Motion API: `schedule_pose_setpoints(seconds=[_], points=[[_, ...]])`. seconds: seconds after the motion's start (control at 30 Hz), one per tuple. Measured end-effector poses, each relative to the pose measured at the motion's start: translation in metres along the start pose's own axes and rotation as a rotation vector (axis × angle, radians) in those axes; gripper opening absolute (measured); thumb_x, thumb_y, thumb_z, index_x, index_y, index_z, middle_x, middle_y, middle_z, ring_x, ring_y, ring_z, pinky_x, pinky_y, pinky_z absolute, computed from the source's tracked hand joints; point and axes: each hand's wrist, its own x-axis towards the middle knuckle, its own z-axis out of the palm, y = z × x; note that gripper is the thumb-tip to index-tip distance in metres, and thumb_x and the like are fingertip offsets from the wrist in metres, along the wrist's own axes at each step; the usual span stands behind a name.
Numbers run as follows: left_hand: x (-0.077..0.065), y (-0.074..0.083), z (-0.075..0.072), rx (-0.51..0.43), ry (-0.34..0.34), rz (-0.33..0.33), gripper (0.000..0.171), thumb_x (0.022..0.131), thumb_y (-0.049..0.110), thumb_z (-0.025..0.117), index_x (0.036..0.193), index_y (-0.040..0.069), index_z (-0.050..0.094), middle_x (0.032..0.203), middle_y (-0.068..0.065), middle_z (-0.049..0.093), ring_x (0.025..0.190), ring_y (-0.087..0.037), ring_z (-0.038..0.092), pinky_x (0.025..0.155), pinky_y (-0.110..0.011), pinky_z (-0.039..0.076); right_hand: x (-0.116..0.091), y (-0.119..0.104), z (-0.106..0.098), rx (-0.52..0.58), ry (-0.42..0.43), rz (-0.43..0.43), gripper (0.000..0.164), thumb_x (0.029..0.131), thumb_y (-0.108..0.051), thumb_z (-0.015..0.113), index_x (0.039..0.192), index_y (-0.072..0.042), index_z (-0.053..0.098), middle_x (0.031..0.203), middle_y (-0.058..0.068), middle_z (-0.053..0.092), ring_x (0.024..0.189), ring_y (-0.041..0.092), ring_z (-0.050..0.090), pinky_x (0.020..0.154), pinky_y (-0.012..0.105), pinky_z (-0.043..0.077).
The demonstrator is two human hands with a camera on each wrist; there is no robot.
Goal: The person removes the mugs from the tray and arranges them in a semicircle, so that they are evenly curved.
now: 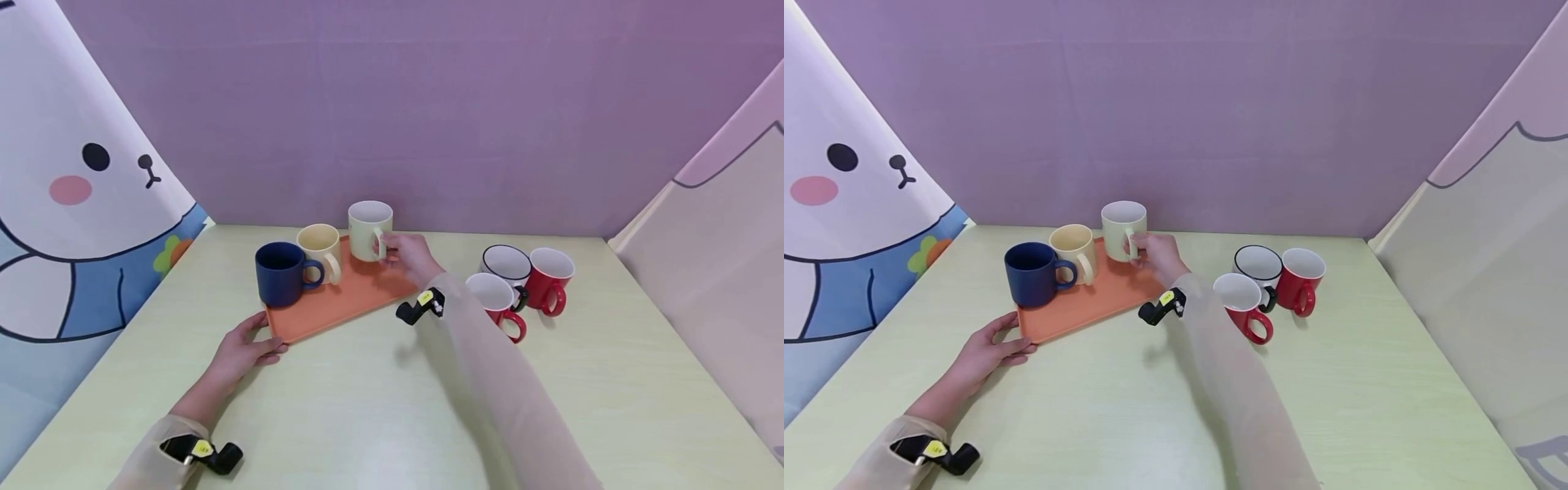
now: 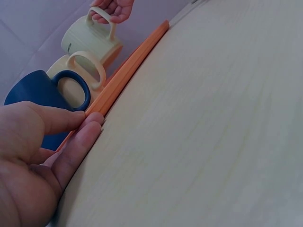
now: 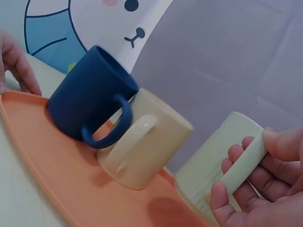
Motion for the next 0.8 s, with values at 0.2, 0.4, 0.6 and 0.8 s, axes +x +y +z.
schedule_pose_setpoints(seconds=[0.2,0.4,0.6,0.8], points=[[0.001,0.000,0.000,-0.003,-0.004,0.003,0.075,0.098,0.000,0.060,0.156,-0.006,0.013,0.153,-0.029,0.025,0.085,-0.006,0.070,0.076,-0.025,0.060,-0.003,-0.014,-0.006,-0.011,-0.007,-0.017,0.024,0.098,-0.003,0.056,0.114,0.015,0.061,0.082,0.010,0.066,0.063,0.017,0.055,0.062,0.027,0.049],[-0.002,0.001,-0.001,-0.006,0.000,-0.009,0.075,0.098,0.001,0.060,0.156,-0.006,0.013,0.154,-0.029,0.025,0.086,-0.005,0.070,0.077,-0.025,0.059,-0.009,-0.025,-0.007,-0.031,-0.029,-0.004,0.031,0.099,-0.002,0.053,0.123,0.018,0.055,0.089,0.013,0.065,0.070,0.019,0.055,0.066,0.028,0.047],[-0.002,0.002,0.000,-0.027,-0.007,-0.003,0.075,0.098,-0.001,0.059,0.156,-0.007,0.012,0.154,-0.029,0.023,0.086,-0.005,0.070,0.077,-0.025,0.059,-0.013,-0.036,-0.014,-0.082,-0.039,-0.017,0.031,0.101,-0.004,0.051,0.124,0.016,0.055,0.088,0.009,0.065,0.087,0.023,0.059,0.073,0.032,0.049],[-0.001,0.001,0.000,-0.032,-0.006,-0.009,0.075,0.098,-0.002,0.059,0.155,-0.007,0.012,0.154,-0.029,0.023,0.086,-0.005,0.070,0.077,-0.024,0.059,-0.019,-0.048,-0.025,-0.083,-0.059,-0.038,0.018,0.100,-0.004,0.052,0.110,0.009,0.061,0.086,0.008,0.066,0.087,0.022,0.060,0.075,0.033,0.051]])
